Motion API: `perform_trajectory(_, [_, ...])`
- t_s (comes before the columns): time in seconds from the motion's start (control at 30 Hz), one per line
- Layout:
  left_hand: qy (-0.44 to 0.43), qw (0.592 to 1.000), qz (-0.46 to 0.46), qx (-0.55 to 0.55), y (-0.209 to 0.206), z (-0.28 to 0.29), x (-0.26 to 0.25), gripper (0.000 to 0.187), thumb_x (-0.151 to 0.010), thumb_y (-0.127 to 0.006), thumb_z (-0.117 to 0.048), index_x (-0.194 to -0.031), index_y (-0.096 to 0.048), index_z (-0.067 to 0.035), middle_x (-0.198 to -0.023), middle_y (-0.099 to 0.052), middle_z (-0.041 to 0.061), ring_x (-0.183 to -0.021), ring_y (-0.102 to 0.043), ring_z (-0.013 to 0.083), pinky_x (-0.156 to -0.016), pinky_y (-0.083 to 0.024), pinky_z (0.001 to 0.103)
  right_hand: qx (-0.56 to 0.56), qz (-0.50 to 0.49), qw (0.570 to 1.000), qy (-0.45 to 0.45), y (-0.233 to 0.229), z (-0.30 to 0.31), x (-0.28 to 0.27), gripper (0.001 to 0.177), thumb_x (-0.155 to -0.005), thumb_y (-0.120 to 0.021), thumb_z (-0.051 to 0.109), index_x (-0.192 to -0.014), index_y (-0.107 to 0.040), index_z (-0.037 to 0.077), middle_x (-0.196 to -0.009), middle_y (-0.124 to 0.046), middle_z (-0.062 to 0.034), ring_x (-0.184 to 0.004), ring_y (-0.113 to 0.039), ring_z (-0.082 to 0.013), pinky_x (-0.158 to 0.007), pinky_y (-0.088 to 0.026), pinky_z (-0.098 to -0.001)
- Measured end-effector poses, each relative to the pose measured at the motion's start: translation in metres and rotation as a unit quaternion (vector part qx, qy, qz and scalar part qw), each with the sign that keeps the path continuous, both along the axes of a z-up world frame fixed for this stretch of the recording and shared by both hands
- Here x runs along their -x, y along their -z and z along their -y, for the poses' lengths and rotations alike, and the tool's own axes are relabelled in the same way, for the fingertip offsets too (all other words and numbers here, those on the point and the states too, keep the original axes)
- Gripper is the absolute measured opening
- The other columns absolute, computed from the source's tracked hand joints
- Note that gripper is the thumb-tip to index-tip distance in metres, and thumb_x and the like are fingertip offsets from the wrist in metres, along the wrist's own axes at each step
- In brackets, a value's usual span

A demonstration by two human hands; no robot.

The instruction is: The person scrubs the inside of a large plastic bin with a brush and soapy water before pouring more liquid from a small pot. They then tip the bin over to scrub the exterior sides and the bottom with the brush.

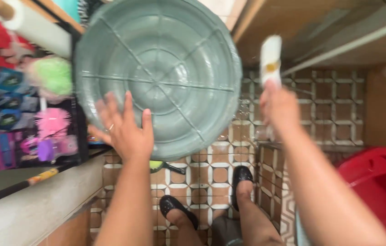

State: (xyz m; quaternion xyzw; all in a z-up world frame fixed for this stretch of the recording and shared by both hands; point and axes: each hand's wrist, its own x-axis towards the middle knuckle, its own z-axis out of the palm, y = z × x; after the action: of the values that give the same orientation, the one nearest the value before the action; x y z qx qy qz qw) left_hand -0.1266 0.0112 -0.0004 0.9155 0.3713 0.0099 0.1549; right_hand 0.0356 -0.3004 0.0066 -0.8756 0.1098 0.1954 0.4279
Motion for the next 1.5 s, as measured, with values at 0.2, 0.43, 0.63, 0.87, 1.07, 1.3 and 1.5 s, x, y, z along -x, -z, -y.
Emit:
perform_trajectory(0.2, [-0.279, 0.822, 0.365, 0.336, 0.047, 0.003, 0.066, 0.09, -0.09, -0.077, -0.03, -0.157, -0.024, -0.003, -0.159, -0.041, 0.016, -0.144, -0.047, 0.0318, -0.119, -0.038, 0.042, -0.152, 0.036, 0.982, -0.107, -0.01, -0.073, -0.124, 0.031, -0.101, -0.069, 0.035, -0.116, -0.067, 0.009, -0.084, -0.07, -0.0036, -0.066, -0.064, -0.0122, -0.055, -0.051, -0.0311])
perform_trajectory(0.43, [-0.418, 0.635, 0.376, 0.53, 0.067, -0.006, 0.065, 0.074, -0.095, -0.063, -0.039, -0.157, -0.034, -0.014, -0.153, -0.05, 0.007, -0.134, -0.053, 0.0269, -0.109, -0.043, 0.044, -0.204, -0.087, 0.967, -0.128, 0.032, -0.143, -0.165, 0.039, -0.096, -0.062, 0.031, -0.131, -0.064, 0.013, -0.115, -0.074, -0.0063, -0.099, -0.074, -0.0196, -0.081, -0.061, -0.0405])
perform_trajectory(0.63, [-0.346, 0.698, 0.362, 0.512, 0.06, -0.046, 0.066, 0.065, -0.099, -0.064, -0.038, -0.155, -0.041, -0.013, -0.152, -0.054, 0.012, -0.134, -0.055, 0.0305, -0.109, -0.046, 0.049, -0.19, -0.048, 0.969, -0.15, 0.002, -0.109, -0.125, 0.043, -0.102, -0.057, 0.037, -0.131, -0.064, 0.007, -0.121, -0.073, -0.0125, -0.106, -0.072, -0.0252, -0.089, -0.06, -0.0408])
perform_trajectory(0.87, [-0.374, 0.619, 0.385, 0.573, 0.01, 0.004, 0.034, 0.084, -0.092, -0.058, -0.02, -0.163, -0.014, -0.031, -0.16, -0.038, 0.007, -0.14, -0.047, 0.03, -0.11, -0.044, 0.049, 0.122, 0.211, 0.949, -0.199, 0.04, -0.076, -0.127, 0.055, -0.107, -0.055, 0.051, -0.13, -0.064, 0.003, -0.118, -0.069, -0.0253, -0.112, -0.064, -0.0425, -0.092, -0.05, -0.0486])
perform_trajectory(1.07, [-0.297, 0.79, 0.285, 0.454, -0.003, 0.101, 0.01, 0.098, -0.087, -0.066, -0.003, -0.162, -0.003, -0.014, -0.167, -0.016, 0.018, -0.15, -0.029, 0.0317, -0.121, -0.026, 0.041, 0.176, 0.234, 0.92, -0.26, 0.031, -0.057, -0.235, 0.055, -0.11, -0.062, 0.054, -0.129, -0.065, 0.002, -0.118, -0.069, -0.0254, -0.11, -0.066, -0.0434, -0.088, -0.051, -0.0506])
perform_trajectory(1.3, [-0.284, 0.794, 0.25, 0.476, 0.001, 0.188, 0.083, 0.11, -0.08, -0.081, -0.013, -0.155, -0.001, -0.003, -0.158, -0.024, 0.028, -0.147, -0.033, 0.0353, -0.119, -0.027, 0.045, 0.19, 0.198, 0.905, -0.326, 0.025, -0.132, -0.2, 0.056, -0.1, -0.068, 0.054, -0.126, -0.067, 0.004, -0.116, -0.068, -0.0244, -0.109, -0.063, -0.0438, -0.091, -0.048, -0.0507])
perform_trajectory(1.5, [-0.331, 0.86, 0.108, 0.375, 0.019, 0.11, 0.082, 0.106, -0.088, -0.074, -0.036, -0.16, -0.003, -0.001, -0.166, -0.007, 0.028, -0.15, -0.023, 0.0432, -0.119, -0.026, 0.049, 0.086, 0.337, 0.818, -0.458, 0.025, -0.168, -0.142, 0.038, -0.105, -0.074, 0.037, -0.117, -0.07, 0.001, -0.118, -0.069, -0.0241, -0.111, -0.064, -0.0435, -0.095, -0.051, -0.0479])
